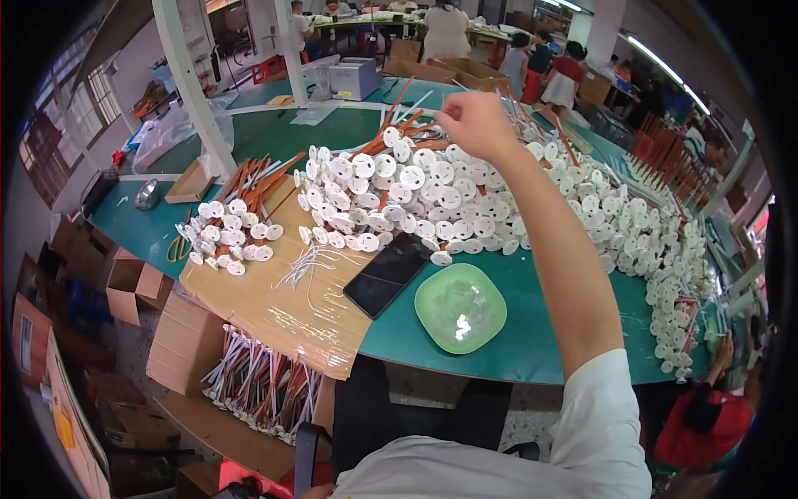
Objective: Manually join circular plastic bases with white plastic stems to assemble toy components on a production line.
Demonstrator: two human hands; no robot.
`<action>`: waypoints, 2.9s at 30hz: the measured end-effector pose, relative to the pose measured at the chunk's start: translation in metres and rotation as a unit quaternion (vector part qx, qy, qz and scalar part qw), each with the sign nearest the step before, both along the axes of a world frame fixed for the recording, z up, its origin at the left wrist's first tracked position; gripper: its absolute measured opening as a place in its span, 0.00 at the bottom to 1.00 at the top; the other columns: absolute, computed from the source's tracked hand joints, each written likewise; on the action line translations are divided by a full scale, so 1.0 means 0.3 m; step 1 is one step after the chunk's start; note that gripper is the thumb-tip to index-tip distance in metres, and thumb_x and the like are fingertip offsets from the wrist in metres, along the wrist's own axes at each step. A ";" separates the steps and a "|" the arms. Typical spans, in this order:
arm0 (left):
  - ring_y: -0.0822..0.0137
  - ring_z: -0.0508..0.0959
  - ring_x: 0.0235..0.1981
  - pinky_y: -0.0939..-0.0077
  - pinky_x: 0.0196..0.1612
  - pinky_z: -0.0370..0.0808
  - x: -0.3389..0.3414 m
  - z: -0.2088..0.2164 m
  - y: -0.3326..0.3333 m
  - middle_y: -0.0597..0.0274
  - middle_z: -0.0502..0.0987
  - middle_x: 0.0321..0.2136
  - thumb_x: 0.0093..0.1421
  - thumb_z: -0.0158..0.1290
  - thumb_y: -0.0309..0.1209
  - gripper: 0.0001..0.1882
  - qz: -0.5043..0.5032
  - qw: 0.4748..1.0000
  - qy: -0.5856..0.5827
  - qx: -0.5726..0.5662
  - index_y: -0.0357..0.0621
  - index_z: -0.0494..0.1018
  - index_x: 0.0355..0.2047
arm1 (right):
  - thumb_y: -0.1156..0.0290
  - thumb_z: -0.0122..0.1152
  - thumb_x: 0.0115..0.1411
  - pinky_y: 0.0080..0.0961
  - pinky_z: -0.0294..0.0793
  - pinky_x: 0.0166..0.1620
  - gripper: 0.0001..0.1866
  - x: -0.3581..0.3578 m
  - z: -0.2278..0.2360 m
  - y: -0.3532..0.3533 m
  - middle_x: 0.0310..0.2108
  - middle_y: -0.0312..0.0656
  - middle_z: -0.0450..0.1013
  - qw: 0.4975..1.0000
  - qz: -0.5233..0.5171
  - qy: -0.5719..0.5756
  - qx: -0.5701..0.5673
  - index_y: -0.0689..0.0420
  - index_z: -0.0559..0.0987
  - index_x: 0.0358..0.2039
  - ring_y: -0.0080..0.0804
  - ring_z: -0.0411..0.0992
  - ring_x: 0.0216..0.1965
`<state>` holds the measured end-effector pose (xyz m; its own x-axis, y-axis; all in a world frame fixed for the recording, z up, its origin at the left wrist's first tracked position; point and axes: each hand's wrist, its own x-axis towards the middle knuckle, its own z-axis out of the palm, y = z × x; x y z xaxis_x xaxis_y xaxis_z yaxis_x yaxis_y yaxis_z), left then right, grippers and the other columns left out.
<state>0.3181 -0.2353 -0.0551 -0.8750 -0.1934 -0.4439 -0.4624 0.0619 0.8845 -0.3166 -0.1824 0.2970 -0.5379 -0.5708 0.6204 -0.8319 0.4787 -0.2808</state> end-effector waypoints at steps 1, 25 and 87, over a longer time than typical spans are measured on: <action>0.53 0.76 0.48 0.62 0.51 0.71 -0.019 0.031 -0.003 0.49 0.76 0.45 0.59 0.55 0.32 0.14 -0.005 1.000 -0.004 -0.022 0.40 0.75 0.45 | 0.65 0.62 0.50 0.34 0.76 0.37 0.09 -0.010 0.012 -0.029 0.24 0.44 0.78 1.000 0.000 0.003 -0.001 0.57 0.82 0.25 0.41 0.78 0.29; 0.52 0.80 0.36 0.67 0.40 0.76 -0.599 0.627 -0.115 0.49 0.79 0.35 0.54 0.60 0.30 0.14 -0.115 0.918 0.190 -0.329 0.37 0.75 0.40 | 0.65 0.70 0.49 0.24 0.79 0.34 0.12 -0.167 0.115 -0.177 0.30 0.42 0.80 0.979 -0.019 -0.201 -0.015 0.58 0.84 0.32 0.29 0.79 0.27; 0.53 0.80 0.41 0.60 0.46 0.77 -0.711 0.448 0.011 0.40 0.74 0.48 0.45 0.66 0.21 0.27 0.119 0.862 0.386 0.305 0.34 0.72 0.48 | 0.74 0.65 0.44 0.38 0.73 0.37 0.10 0.546 -0.489 0.455 0.30 0.50 0.75 0.952 0.101 -0.144 0.252 0.61 0.80 0.29 0.50 0.73 0.31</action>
<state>0.1047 -0.2320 0.0793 -0.9232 -0.3443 0.1705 0.3432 -0.5397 0.7688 -0.1528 -0.0459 0.1505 -0.4926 -0.8663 0.0836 -0.8441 0.4522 -0.2880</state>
